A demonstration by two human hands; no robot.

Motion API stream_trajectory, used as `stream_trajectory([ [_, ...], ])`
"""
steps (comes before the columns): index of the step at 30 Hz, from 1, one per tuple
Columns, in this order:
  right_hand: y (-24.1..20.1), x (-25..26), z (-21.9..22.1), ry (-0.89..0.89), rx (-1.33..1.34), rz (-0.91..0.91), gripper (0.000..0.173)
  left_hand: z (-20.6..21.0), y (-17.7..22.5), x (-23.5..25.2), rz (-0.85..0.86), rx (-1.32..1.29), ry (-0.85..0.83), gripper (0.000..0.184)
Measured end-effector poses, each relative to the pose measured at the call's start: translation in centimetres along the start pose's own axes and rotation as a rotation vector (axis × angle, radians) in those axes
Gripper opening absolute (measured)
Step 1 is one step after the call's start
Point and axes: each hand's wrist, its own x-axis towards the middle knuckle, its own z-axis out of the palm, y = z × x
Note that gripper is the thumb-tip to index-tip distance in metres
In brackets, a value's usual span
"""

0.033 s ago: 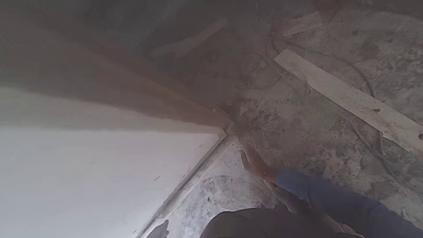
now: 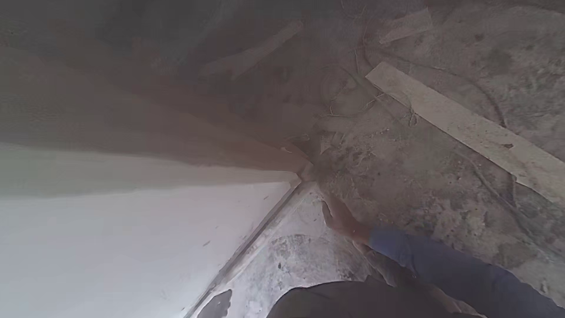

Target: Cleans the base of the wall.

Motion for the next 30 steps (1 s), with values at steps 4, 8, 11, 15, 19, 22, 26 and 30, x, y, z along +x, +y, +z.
stream_trajectory([
  [4,0.7,0.6,2.0,0.098,0.053,0.072,0.066,-2.7,7.6,-1.6,0.299,0.21,0.056,0.061],
  [8,-1.2,0.6,2.5,0.193,0.145,0.074,0.066,-3.1,23.0,-4.9,0.388,0.247,-0.029,0.056],
  [11,-3.7,0.4,-0.1,0.076,0.153,0.048,0.07,-0.9,27.1,-3.6,0.546,0.284,0.038,0.056],
  [15,-1.4,-0.5,0.9,0.195,0.089,-0.089,0.075,1.0,26.5,-3.4,0.471,0.528,-0.14,0.062],
  [19,-0.6,0.7,0.8,0.124,0.088,0.237,0.065,1.1,23.9,-2.0,0.301,0.574,-0.343,0.07],
  [22,-0.3,1.4,1.7,0.059,0.082,0.182,0.068,0.5,23.8,-2.0,0.314,0.484,-0.227,0.067],
  [26,-2.6,1.4,0.8,0.062,0.004,0.078,0.072,-0.6,24.1,-1.5,0.361,0.393,-0.098,0.066],
  [30,-3.3,1.5,-0.3,-0.128,-0.158,0.081,0.085,-0.3,24.3,-1.7,0.382,0.341,-0.098,0.065],
])
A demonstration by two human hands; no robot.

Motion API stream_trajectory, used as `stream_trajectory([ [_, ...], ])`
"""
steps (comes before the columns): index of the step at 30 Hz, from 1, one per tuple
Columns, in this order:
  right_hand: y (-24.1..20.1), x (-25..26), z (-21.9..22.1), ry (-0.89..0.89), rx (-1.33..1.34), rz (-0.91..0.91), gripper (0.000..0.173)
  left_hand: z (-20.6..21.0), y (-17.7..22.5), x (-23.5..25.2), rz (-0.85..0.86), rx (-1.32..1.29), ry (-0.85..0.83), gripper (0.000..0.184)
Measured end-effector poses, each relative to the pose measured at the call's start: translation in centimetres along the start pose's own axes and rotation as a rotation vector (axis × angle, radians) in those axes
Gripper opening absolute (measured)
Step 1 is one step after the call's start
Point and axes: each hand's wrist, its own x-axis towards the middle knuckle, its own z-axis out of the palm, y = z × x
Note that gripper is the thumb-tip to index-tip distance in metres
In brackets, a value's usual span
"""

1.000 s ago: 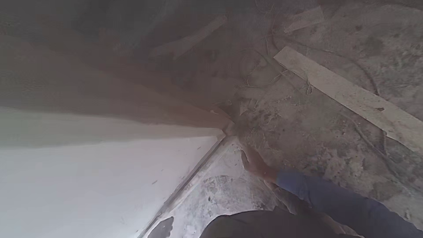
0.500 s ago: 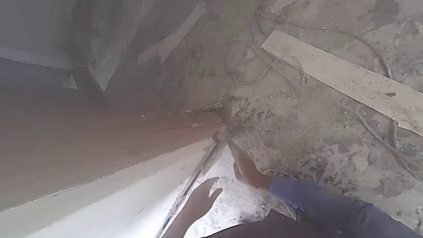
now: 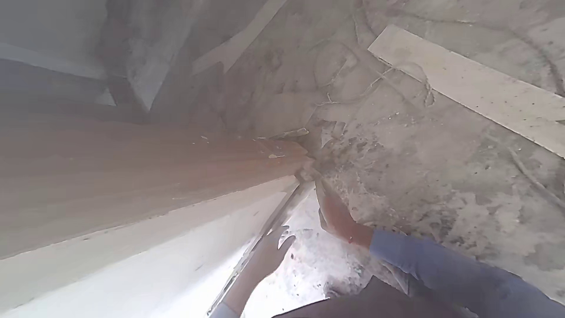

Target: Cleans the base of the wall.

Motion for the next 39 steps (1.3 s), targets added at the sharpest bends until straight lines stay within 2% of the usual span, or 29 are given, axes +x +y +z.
stream_trajectory([
  [3,0.7,-0.3,0.4,-0.049,-0.206,-0.047,0.1,0.7,0.5,-0.2,-0.006,0.007,-0.08,0.065],
  [5,1.1,-0.7,0.2,-0.035,-0.31,-0.113,0.093,1.3,0.4,-0.5,0.008,0.003,-0.115,0.065],
  [8,1.0,-0.9,-0.5,-0.021,-0.352,-0.155,0.096,1.6,0.0,-0.6,0.038,0.018,-0.115,0.065],
  [13,0.2,-0.5,0.2,-0.023,-0.303,-0.119,0.101,1.6,-0.6,-1.1,0.024,0.026,-0.104,0.064],
  [16,0.8,-0.4,0.2,0.024,-0.181,-0.154,0.084,1.1,0.3,-1.5,0.041,-0.028,-0.032,0.06],
  [20,3.3,0.1,0.1,0.336,0.105,-0.251,0.05,0.0,4.2,-1.5,0.145,-0.125,0.287,0.047],
  [22,3.6,0.6,0.0,0.431,0.151,-0.265,0.042,-0.5,6.5,-1.2,0.205,-0.057,0.394,0.044],
  [24,3.3,1.0,-0.3,0.464,0.17,-0.266,0.04,-0.8,8.6,-0.6,0.255,-0.069,0.422,0.05],
  [27,3.1,1.1,-0.4,0.485,0.248,-0.202,0.038,-0.2,10.6,0.7,0.309,-0.231,0.385,0.061],
  [30,2.6,1.9,-1.9,0.378,0.464,0.023,0.041,0.5,11.4,1.6,0.294,-0.296,0.379,0.058],
  [31,2.7,2.5,-2.1,0.355,0.507,0.076,0.043,0.7,11.2,1.7,0.287,-0.293,0.379,0.062],
  [34,2.8,4.1,-3.1,0.286,0.532,0.086,0.05,1.3,10.3,2.0,0.32,-0.291,0.374,0.077],
  [39,3.0,5.0,-4.0,0.235,0.602,0.033,0.047,1.3,10.6,2.5,0.36,-0.371,0.324,0.093],
])
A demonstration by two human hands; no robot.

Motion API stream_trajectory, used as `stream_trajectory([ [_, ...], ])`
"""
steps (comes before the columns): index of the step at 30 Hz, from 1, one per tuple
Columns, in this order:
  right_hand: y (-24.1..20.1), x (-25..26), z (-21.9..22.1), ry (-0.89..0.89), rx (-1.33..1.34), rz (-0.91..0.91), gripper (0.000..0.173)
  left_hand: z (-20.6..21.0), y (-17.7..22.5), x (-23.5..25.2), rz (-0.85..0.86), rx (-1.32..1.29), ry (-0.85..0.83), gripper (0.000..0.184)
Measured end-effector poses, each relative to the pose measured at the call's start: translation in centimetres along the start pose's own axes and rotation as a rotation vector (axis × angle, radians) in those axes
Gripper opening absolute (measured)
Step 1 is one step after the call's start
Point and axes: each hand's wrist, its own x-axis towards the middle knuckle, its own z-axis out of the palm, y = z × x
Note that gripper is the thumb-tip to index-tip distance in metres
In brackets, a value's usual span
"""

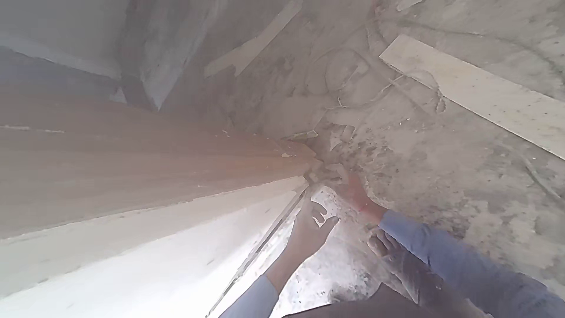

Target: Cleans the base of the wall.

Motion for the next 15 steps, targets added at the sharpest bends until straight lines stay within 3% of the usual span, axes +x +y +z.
stream_trajectory([
  [8,-0.3,0.3,-0.3,-0.005,-0.123,-0.012,0.045,0.5,0.9,0.8,0.028,-0.02,-0.03,0.094],
  [10,-0.3,0.1,-0.4,-0.009,-0.139,-0.05,0.046,0.8,1.1,0.9,0.005,-0.031,-0.03,0.086],
  [15,-1.0,-0.3,-0.1,0.001,-0.129,0.003,0.046,1.1,1.2,1.5,0.019,-0.122,-0.022,0.104],
])
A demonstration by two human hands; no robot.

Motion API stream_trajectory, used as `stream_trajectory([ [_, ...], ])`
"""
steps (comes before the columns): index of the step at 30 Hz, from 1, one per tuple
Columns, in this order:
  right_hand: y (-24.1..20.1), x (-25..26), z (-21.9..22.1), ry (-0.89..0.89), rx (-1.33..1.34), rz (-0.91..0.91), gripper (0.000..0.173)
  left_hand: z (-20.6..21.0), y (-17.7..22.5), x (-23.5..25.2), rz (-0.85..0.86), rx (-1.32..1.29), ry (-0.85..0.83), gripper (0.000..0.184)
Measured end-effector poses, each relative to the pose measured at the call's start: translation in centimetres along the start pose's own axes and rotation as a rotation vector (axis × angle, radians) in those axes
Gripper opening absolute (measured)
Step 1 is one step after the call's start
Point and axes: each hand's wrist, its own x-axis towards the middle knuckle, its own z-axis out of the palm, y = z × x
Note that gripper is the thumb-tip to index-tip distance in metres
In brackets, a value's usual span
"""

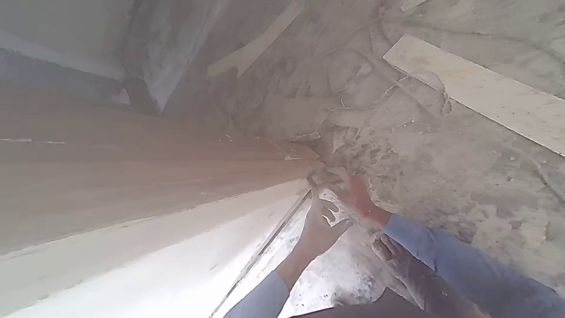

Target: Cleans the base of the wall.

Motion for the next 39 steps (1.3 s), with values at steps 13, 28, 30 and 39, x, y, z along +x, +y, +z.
stream_trajectory([
  [13,2.1,-0.4,1.0,0.007,-0.057,-0.104,0.041,0.2,0.2,0.0,-0.019,-0.196,0.149,0.096],
  [28,2.9,-3.5,1.3,-0.268,-0.353,0.005,0.069,-5.0,-4.9,-7.8,0.058,0.294,0.154,0.05],
  [30,2.8,-4.2,2.5,-0.347,-0.441,0.094,0.068,-5.0,-6.1,-8.5,-0.018,0.283,0.152,0.054],
  [39,1.8,-6.7,2.9,-0.409,-0.735,0.168,0.065,-3.7,-8.1,-9.3,-0.204,0.266,-0.102,0.087],
])
